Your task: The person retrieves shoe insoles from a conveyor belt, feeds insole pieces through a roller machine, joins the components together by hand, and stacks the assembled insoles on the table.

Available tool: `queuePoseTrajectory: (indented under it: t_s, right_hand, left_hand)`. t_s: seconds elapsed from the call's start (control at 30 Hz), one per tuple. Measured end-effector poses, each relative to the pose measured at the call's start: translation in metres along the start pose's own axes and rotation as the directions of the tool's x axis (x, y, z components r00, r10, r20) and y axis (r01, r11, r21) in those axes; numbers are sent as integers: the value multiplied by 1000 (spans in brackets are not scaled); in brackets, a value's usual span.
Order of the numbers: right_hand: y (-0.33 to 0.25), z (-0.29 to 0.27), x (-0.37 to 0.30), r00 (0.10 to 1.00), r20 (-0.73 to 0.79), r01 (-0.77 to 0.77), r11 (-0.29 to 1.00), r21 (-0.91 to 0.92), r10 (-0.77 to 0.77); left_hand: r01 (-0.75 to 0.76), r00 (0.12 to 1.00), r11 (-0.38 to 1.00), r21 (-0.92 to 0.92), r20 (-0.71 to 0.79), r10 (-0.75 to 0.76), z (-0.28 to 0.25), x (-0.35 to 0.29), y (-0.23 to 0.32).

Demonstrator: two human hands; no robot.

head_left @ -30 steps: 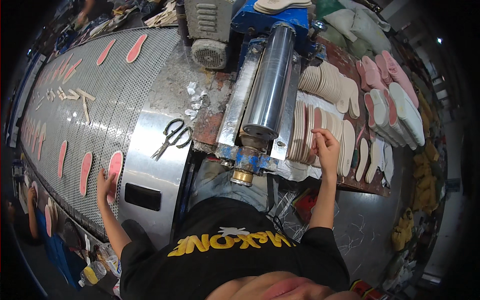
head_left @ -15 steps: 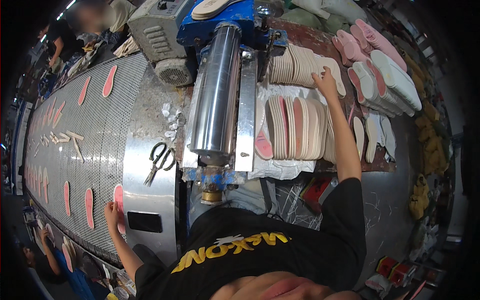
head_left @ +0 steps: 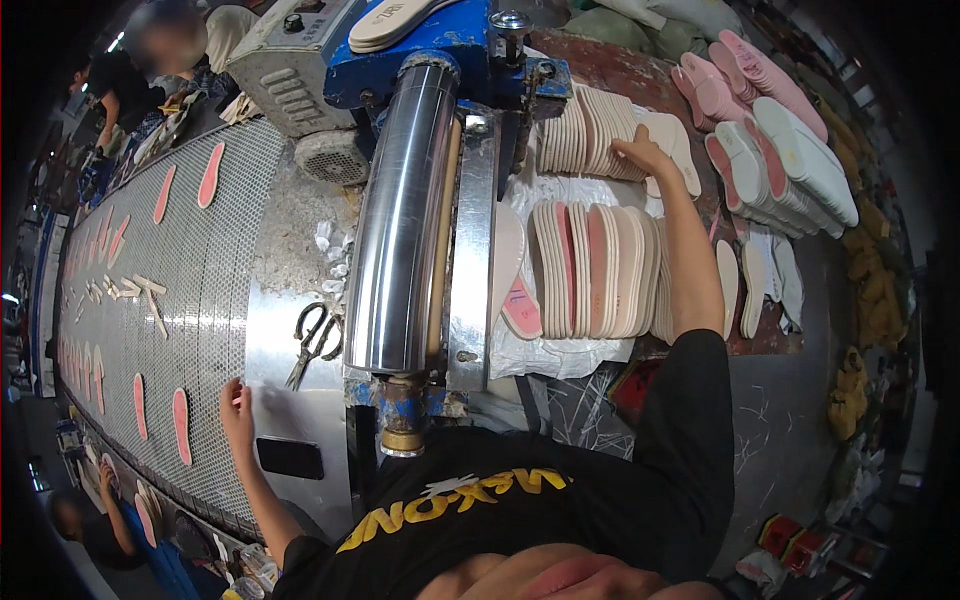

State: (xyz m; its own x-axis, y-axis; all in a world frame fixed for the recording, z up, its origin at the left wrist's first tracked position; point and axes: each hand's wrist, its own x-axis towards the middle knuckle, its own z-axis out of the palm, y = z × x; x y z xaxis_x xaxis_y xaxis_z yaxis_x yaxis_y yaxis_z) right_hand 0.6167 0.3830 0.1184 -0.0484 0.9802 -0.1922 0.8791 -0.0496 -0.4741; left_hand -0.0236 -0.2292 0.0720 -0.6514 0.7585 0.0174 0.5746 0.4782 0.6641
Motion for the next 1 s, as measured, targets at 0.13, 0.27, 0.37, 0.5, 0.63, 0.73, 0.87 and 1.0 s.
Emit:
queuePoseTrajectory:
  t_s: [0.13, 0.27, 0.37, 0.5, 0.63, 0.73, 0.87, 1.0]
  right_hand:
    - [-20, -2, -4, 991, 127, -38, 999, -38, 42]
    - [-48, 24, -24, 981, -79, -192, 948, -252, 178]
    - [-22, 24, -19, 961, -213, -180, 984, 8, 177]
    - [22, -30, -40, 892, -432, 63, 912, 405, 130]
    - [6, -62, -131, 986, -159, 166, 368, 915, -50]
    - [52, -61, -222, 994, -59, 76, 202, 976, -92]
    - [136, -6, -373, 989, 146, -138, 262, 955, -10]
    - [105, 87, -469, 858, 453, -404, 230, 885, -239]
  left_hand:
    - [-64, 989, 997, -33, 128, 68, 47, -24, 75]
    - [-5, 979, 982, -189, 200, 43, 81, -61, 108]
    - [6, 958, 936, -351, 271, 96, 98, -69, 128]
    - [-25, 911, 929, -369, 374, 172, 112, -73, 151]
    - [19, 892, 892, -452, 411, 189, 121, -87, 157]
    - [40, 890, 822, -568, 395, 230, 135, -100, 155]
    - [-136, 757, 807, -574, 465, 459, 125, -121, 190]
    - [-299, 733, 596, -745, 221, 644, 114, -143, 226]
